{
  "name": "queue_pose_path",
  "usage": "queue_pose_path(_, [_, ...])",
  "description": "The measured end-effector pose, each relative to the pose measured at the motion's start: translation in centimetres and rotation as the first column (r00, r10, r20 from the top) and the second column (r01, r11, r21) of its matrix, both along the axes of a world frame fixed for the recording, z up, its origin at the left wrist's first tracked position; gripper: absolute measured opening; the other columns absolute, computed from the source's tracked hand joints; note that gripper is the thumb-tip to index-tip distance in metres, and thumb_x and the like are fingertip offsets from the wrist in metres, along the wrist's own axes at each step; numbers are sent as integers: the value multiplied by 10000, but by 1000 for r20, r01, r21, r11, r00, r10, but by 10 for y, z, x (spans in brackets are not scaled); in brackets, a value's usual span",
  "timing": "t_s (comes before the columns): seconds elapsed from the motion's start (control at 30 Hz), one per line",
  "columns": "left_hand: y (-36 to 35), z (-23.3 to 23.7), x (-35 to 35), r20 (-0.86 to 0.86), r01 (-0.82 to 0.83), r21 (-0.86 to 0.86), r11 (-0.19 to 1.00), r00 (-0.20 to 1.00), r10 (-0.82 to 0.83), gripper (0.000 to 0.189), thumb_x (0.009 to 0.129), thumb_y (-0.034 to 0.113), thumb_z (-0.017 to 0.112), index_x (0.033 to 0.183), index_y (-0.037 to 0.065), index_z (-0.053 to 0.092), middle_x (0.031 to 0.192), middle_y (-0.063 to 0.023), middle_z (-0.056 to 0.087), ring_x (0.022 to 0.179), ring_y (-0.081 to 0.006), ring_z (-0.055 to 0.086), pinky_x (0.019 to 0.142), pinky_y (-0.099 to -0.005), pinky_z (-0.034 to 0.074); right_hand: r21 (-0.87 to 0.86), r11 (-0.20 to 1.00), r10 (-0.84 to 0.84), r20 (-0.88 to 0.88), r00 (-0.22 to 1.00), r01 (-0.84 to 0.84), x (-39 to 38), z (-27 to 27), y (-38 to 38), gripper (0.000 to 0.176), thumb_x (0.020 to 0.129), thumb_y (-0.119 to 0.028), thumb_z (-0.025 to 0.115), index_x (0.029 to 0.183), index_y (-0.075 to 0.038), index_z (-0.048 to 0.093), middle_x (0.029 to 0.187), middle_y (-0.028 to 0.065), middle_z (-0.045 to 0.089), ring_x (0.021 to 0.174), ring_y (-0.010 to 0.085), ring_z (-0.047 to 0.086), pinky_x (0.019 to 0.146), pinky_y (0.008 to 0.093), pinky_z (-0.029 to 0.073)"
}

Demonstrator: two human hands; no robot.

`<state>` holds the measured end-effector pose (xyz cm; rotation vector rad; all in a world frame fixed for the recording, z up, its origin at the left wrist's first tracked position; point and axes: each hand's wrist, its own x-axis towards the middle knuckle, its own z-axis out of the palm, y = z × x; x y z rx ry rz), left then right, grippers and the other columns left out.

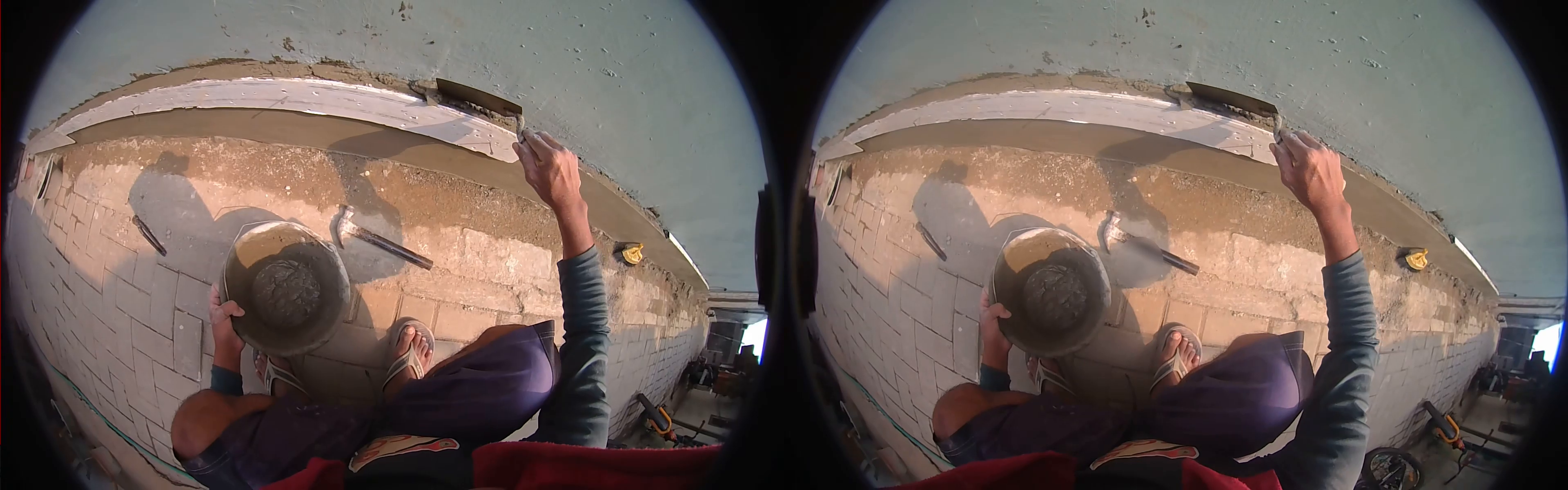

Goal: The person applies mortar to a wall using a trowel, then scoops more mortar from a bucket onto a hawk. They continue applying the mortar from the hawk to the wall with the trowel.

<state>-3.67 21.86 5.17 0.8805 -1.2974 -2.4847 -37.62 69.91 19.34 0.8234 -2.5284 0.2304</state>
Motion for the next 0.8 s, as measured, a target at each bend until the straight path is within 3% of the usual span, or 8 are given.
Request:
queue_pose_path(0.23, [-3,-4,4,8,-17,19,1000,1000,16,555,631,-84,449,1166,19,553,1104,-135,654,957,-250,661,903,-349,559,-74,997,-41,-24,999,39,13,3,2,231,900,-224,740,1048,-46,744,872,104,706,717,324,692,610,408,544])
queue_pose_path(0.4, [-5,-8,5,-14,6,2,1000,1000,-6,540,630,-84,447,1149,19,554,1102,-131,656,960,-243,662,903,-345,558,2,1000,-17,44,999,17,16,15,16,237,880,-226,763,1046,-56,751,933,91,730,753,301,709,632,383,555])
queue_pose_path(0.67, [-1,2,0,7,9,-2,1000,1000,-9,547,621,-70,462,1152,16,560,1108,-130,659,962,-240,663,897,-347,561,-9,990,141,-9,990,-141,-19,5,-44,213,905,-243,728,1023,-66,741,888,84,716,728,324,694,609,419,550])
queue_pose_path(0.8, [-6,-5,3,6,20,-20,1000,1000,-20,555,613,-65,464,1154,14,560,1109,-130,658,957,-240,662,896,-348,564,-66,989,132,23,991,-131,-16,12,-61,245,919,-263,712,1055,-63,751,862,101,700,732,338,693,611,423,544])
